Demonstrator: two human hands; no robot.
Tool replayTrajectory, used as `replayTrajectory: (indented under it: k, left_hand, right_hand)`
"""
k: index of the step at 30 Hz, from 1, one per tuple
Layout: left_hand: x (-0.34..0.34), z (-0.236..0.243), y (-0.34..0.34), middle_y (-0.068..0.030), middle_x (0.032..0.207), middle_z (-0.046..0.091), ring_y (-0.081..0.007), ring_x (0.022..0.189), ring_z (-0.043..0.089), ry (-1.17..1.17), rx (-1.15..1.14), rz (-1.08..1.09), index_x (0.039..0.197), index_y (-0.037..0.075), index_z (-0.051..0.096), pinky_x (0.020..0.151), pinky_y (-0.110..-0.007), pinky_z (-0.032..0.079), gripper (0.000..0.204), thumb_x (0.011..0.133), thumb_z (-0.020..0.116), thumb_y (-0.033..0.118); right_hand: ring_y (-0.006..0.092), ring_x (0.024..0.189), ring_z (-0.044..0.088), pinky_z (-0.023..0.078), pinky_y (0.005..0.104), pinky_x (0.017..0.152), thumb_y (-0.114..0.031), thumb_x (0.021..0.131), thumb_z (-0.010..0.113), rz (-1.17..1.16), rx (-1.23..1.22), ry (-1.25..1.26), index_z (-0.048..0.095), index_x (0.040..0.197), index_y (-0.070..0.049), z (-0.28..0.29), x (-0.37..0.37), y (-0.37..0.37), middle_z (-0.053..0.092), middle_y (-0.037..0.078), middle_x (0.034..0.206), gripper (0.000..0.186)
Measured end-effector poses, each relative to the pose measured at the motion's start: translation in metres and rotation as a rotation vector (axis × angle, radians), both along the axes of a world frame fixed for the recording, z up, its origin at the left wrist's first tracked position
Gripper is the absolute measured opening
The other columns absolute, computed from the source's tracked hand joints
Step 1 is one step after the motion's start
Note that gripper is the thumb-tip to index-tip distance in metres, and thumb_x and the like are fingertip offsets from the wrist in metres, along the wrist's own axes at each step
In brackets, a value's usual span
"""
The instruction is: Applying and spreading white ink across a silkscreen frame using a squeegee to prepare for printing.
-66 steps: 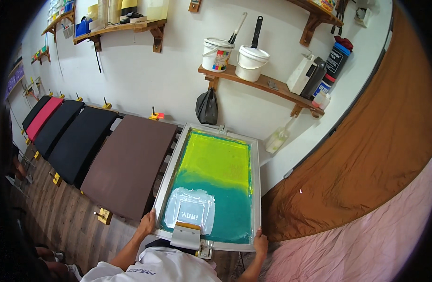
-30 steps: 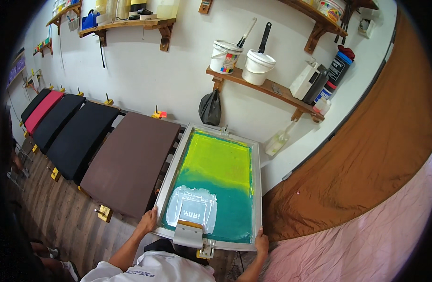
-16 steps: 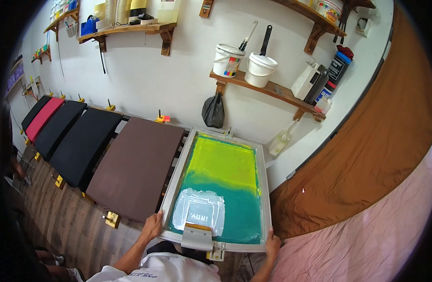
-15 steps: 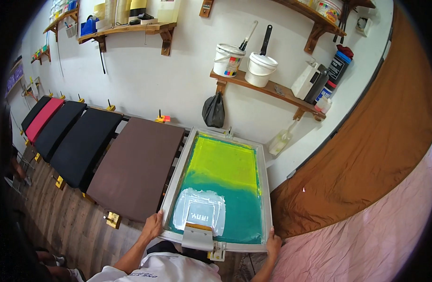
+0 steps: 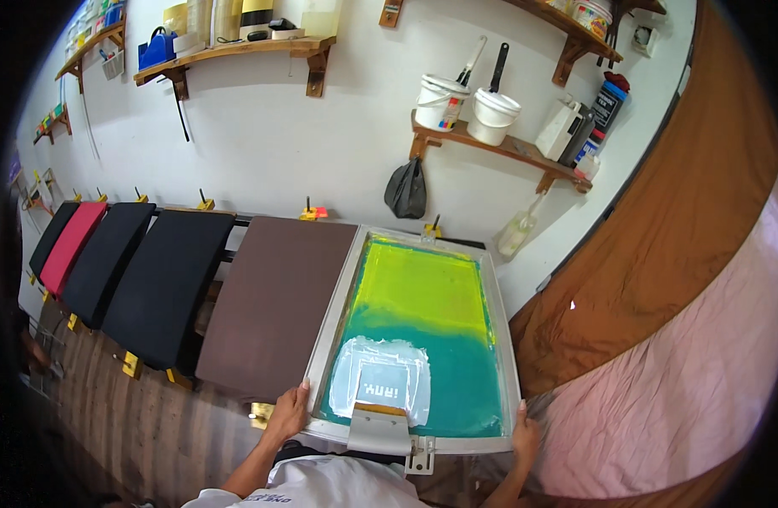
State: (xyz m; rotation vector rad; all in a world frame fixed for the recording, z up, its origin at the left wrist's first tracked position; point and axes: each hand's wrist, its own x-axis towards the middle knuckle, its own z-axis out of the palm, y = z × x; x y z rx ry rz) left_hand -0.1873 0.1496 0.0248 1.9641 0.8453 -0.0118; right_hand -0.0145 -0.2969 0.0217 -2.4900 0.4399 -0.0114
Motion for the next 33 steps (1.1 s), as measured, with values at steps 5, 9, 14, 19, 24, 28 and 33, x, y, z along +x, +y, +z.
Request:
replayTrajectory:
  k: [5,9,14,19,24,28,33]
  left_hand:
    - [-0.057,0.019,0.075,-0.0357,0.098,0.063,-0.0486,0.103,0.061,0.012,-0.009,-0.037,0.101,-0.013,0.061,0.09,-0.046,0.045,0.082,0.101,0.027,0.062]
    - [-0.108,0.012,0.131,-0.031,0.098,0.065,-0.0399,0.1,0.064,-0.05,0.0,0.006,0.107,-0.012,0.061,0.09,-0.043,0.046,0.08,0.102,0.028,0.061]
    - [-0.153,0.01,0.19,-0.0224,0.092,0.065,-0.0283,0.087,0.06,-0.11,0.003,0.065,0.102,-0.01,0.061,0.084,-0.039,0.047,0.077,0.103,0.029,0.06]
    - [-0.17,0.017,0.221,-0.0279,0.085,0.061,-0.0366,0.08,0.059,-0.155,0.027,0.176,0.09,-0.011,0.06,0.077,-0.044,0.046,0.076,0.103,0.031,0.059]
    - [-0.171,0.011,0.266,-0.0172,0.08,0.058,-0.0246,0.074,0.052,-0.167,0.052,0.176,0.093,-0.007,0.06,0.073,-0.039,0.045,0.076,0.102,0.028,0.062]
    - [-0.156,-0.012,0.281,-0.0108,0.074,0.05,-0.0194,0.07,0.043,-0.191,0.015,0.203,0.087,-0.003,0.055,0.068,-0.037,0.042,0.072,0.102,0.029,0.063]
    - [-0.129,0.002,0.306,-0.0111,0.09,0.055,-0.0179,0.078,0.043,-0.172,-0.066,0.159,0.107,-0.005,0.06,0.073,-0.033,0.04,0.077,0.1,0.03,0.065]
  right_hand:
    - [0.0316,0.065,0.055,0.045,0.0469,0.07,-0.066,0.096,0.044,0.008,0.086,-0.058,0.06,0.081,0.013,-0.005,-0.064,0.059,0.056,0.027,0.066,0.082]
    - [0.0263,0.067,0.056,0.047,0.0431,0.071,-0.064,0.097,0.044,0.031,0.147,-0.062,0.06,0.083,0.013,0.016,-0.104,0.128,0.06,0.022,0.068,0.079]
    - [0.0226,0.073,0.06,0.046,0.042,0.071,-0.06,0.098,0.046,0.067,0.169,-0.007,0.062,0.087,0.013,0.031,-0.124,0.201,0.062,0.021,0.071,0.076]
    - [0.0258,0.072,0.063,0.046,0.0436,0.069,-0.062,0.098,0.045,0.193,0.224,-0.058,0.064,0.086,0.011,0.01,-0.109,0.246,0.063,0.023,0.071,0.076]
    - [0.0404,0.087,0.068,0.047,0.0467,0.075,-0.064,0.097,0.041,0.229,0.143,-0.019,0.066,0.09,0.01,0.001,-0.09,0.293,0.065,0.03,0.081,0.078]
    - [0.0437,0.09,0.066,0.047,0.0479,0.078,-0.065,0.097,0.039,0.239,0.211,-0.046,0.066,0.091,0.009,-0.023,-0.07,0.313,0.065,0.031,0.085,0.08]
    - [0.045,0.099,0.064,0.047,0.0481,0.083,-0.065,0.098,0.034,0.223,0.185,-0.018,0.068,0.098,0.008,-0.03,-0.046,0.332,0.066,0.032,0.093,0.081]
